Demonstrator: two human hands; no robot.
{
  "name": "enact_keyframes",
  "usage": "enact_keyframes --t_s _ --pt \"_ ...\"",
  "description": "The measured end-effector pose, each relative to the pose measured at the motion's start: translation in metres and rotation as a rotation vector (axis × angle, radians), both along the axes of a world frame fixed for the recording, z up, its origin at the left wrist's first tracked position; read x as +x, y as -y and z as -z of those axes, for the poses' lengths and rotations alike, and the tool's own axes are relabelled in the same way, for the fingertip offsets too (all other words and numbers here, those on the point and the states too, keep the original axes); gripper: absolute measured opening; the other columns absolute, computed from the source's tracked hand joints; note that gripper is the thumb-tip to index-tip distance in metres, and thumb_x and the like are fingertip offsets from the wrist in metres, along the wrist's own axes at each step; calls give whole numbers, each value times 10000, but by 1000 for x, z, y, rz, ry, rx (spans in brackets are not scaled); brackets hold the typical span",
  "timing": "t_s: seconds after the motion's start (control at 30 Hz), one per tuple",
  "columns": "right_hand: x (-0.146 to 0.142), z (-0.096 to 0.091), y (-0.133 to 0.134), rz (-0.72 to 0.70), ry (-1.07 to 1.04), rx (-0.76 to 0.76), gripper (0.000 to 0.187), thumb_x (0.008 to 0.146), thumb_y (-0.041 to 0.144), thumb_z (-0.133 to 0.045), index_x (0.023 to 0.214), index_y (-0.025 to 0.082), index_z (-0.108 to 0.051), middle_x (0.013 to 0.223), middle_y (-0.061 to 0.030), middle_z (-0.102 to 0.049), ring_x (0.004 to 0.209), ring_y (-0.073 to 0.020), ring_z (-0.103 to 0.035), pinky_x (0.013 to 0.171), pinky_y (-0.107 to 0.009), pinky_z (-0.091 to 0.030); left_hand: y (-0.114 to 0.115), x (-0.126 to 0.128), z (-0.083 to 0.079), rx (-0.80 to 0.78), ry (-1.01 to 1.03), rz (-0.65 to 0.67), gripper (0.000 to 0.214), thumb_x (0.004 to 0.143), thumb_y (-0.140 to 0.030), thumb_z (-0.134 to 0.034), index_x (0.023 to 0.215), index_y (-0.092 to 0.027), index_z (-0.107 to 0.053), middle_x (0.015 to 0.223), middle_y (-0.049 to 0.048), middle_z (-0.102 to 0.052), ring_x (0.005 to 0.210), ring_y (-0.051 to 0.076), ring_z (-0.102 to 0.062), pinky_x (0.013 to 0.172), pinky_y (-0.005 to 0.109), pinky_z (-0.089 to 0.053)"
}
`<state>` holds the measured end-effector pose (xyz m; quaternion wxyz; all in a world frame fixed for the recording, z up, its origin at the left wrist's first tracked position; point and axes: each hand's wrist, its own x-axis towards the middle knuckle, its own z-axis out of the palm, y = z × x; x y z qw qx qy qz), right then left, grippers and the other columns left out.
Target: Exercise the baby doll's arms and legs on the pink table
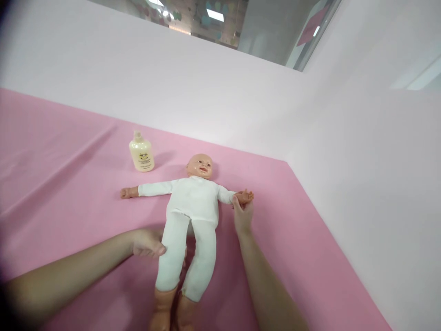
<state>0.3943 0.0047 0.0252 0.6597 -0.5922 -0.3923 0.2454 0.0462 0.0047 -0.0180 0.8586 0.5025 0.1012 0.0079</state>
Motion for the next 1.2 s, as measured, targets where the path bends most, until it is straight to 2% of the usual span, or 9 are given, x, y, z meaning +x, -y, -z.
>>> enact_keyframes --t_s 0.07,0.13,0.23,0.3,0.37,0.5,0.67,0.93,1.2 --pt "5 -3 -2 50 -61 -18 865 717 698 -970 1378 176 -772 883 0 -665 726 -170 -571 645 -334 -540 -6 -4 2 -8 -68 -29 922 651 -688 -1123 1411 -254 -837 1403 103 -858 1391 366 -764 1215 505 -587" --pt "6 -4 -6 84 -171 -36 795 736 708 -941 1324 198 -779 806 43 -589 679 -145 -494 600 -298 -458 -11 -8 1 -18 -105 -35 906 645 -659 -1143 1399 -259 -839 1386 95 -861 1361 350 -769 1208 501 -581" --pt "3 -3 -11 75 -338 -72 664 757 811 -869 1075 237 -768 812 12 -608 705 -169 -546 560 -295 -446 -15 -10 -5 -64 -111 -72 846 749 -765 -1062 1357 -220 -841 1395 130 -859 1379 365 -757 1226 519 -559" --pt "1 -2 -12 54 -372 -98 658 746 830 -861 1031 246 -760 851 -12 -650 758 -193 -600 569 -299 -478 -15 -10 -10 -102 -139 -74 853 842 -866 -945 1365 -201 -837 1460 158 -841 1451 381 -724 1234 501 -545" --pt "0 0 -12 31 -337 -120 706 720 766 -909 1178 241 -802 959 -34 -714 866 -220 -664 627 -302 -528 -13 -9 -14 -124 -177 -74 883 890 -913 -863 1403 -196 -826 1527 175 -817 1508 400 -692 1235 494 -538" --pt "0 6 -10 -13 -238 -149 930 692 663 -968 1502 250 -772 1199 -88 -774 1046 -264 -719 730 -321 -582 -9 -6 -20 -114 -205 -89 933 870 -926 -860 1423 -177 -811 1525 200 -812 1526 427 -677 1268 524 -522" --pt "-1 7 -11 -7 -251 -166 899 737 714 -899 1494 242 -789 1304 -128 -766 1124 -298 -717 716 -323 -563 -5 -3 -18 -97 -219 -95 951 831 -949 -865 1367 -165 -827 1453 200 -834 1567 432 -649 1334 537 -477" --pt "-2 8 -13 14 -342 -159 1120 794 818 -781 1742 245 -616 1443 -130 -745 1183 -297 -723 735 -327 -581 -3 -1 -23 -96 -197 -108 924 826 -952 -864 1321 -171 -849 1435 186 -839 1555 447 -653 1303 514 -492" --pt "-3 6 -12 -14 -283 -167 1068 715 752 -860 1642 244 -709 1406 -127 -743 1223 -313 -696 763 -330 -571 -3 -1 -26 -84 -191 -112 871 841 -955 -847 1269 -197 -864 1373 164 -857 1506 432 -687 1281 506 -513"
